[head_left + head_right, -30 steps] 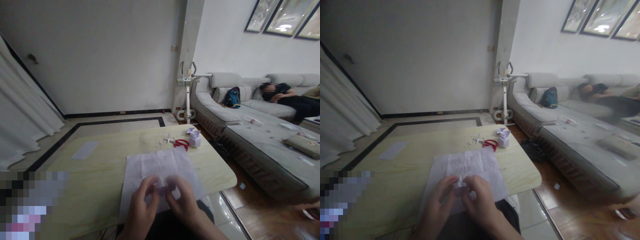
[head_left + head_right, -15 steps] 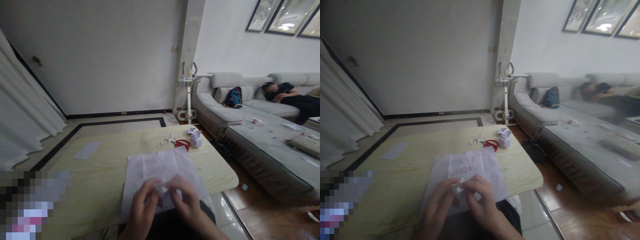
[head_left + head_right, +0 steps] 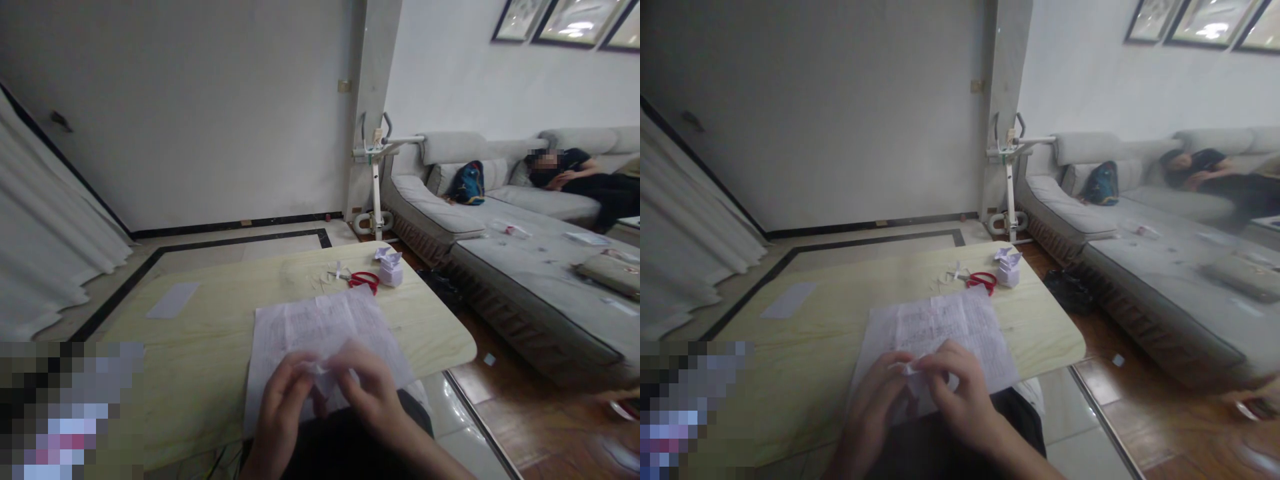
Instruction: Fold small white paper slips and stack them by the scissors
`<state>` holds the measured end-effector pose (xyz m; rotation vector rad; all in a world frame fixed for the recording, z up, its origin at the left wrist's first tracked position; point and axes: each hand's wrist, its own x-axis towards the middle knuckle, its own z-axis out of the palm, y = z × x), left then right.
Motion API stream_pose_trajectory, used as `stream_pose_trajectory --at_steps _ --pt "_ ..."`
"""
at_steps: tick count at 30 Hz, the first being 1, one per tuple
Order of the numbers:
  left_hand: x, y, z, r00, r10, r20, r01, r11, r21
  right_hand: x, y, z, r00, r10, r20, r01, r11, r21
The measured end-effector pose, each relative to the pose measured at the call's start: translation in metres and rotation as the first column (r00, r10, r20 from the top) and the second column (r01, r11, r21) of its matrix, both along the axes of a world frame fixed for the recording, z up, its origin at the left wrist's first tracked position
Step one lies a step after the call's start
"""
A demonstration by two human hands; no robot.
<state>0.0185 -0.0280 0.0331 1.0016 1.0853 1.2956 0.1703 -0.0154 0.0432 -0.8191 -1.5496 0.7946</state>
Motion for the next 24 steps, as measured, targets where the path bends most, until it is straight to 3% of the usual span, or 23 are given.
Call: stream_pose_trajectory --at_steps 6,13,19,24 --pt "-0.003 0.003 -0.009 0.998 -0.047 0.039 0.049 0.998 -0.034 0.000 0.000 -0.001 1.000 -0.029 -0.001 0.029 0.998 -0.051" --pt "-0.002 0.005 -0.009 0.992 -0.048 0.114 0.056 0.996 -0.072 0.001 0.001 -0.002 1.000 -0.024 0.003 0.024 0.987 -0.156" --pt "-0.003 0.010 -0.004 0.942 -0.087 0.325 0.161 0.965 -0.207 0.007 0.008 -0.001 0.995 0.096 0.017 -0.085 0.937 -0.340" --pt "-0.006 0.011 -0.006 0.932 -0.132 0.336 0.207 0.958 -0.200 0.018 0.013 0.002 0.981 0.191 0.018 -0.171 0.914 -0.368"
